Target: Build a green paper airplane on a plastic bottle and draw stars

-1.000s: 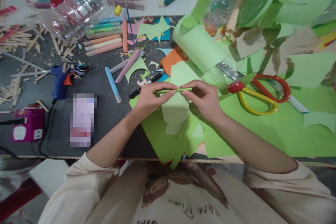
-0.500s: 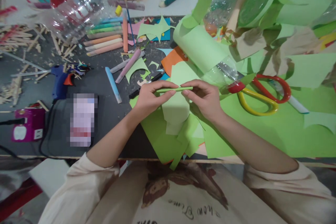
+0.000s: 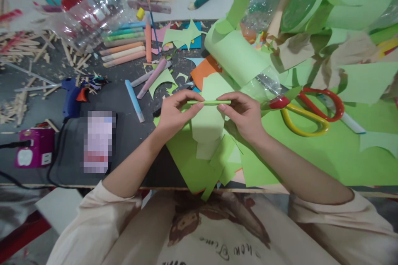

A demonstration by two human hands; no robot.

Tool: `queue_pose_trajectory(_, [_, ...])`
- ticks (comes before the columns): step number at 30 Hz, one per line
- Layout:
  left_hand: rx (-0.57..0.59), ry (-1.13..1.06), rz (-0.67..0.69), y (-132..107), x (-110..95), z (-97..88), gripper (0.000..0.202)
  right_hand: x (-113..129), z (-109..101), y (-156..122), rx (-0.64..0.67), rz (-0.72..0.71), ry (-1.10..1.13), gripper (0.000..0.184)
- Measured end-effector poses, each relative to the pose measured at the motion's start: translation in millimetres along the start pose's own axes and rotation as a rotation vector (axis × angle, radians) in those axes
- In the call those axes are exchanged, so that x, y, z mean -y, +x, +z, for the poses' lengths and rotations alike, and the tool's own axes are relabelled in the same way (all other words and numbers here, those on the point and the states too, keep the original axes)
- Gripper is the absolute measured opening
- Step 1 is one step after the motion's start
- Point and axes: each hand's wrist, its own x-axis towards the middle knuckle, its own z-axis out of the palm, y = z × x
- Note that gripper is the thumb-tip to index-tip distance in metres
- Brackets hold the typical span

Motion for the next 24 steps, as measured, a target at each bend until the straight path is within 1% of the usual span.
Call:
queue_pose_trajectory(3, [0.004,0.025,-0.009,0.2,2.1,0.3,0.029,1.0,0.3,0.6,0.014,0.029,0.007,0.033])
queue_pose_trajectory(6, [0.004,0.025,-0.007,0.2,2.8,0.9,0.025,2.0,0.9,0.4,0.016,0.048,0.016,0.035])
queue_pose_trajectory(9, [0.0,0.027,0.012,0.3,2.1,1.5,0.021,2.3,1.2,0.1,0.018,0.032,0.001,0.034])
queue_pose_trajectory(13, [-0.006,0.052,0.035,0.8,1.2,1.3,0.023,1.6,0.8,0.1,0.023,-0.004,0.002,0.032])
queue_pose_trajectory(17, [-0.022,0.045,0.055,0.7,1.5,0.5,0.02,1.8,-0.1,-0.5,0.035,0.005,-0.017,0.034])
queue_pose_trajectory(20, [-0.022,0.061,0.036,0.1,1.8,0.3,0.022,1.1,-0.8,-0.7,0.014,0.007,-0.006,0.035])
queue_pose_trajectory(24, [-0.012,0.06,0.011,-0.6,1.3,0.6,0.021,-2.7,-1.2,1.8,-0.08,0.061,0.104,0.035])
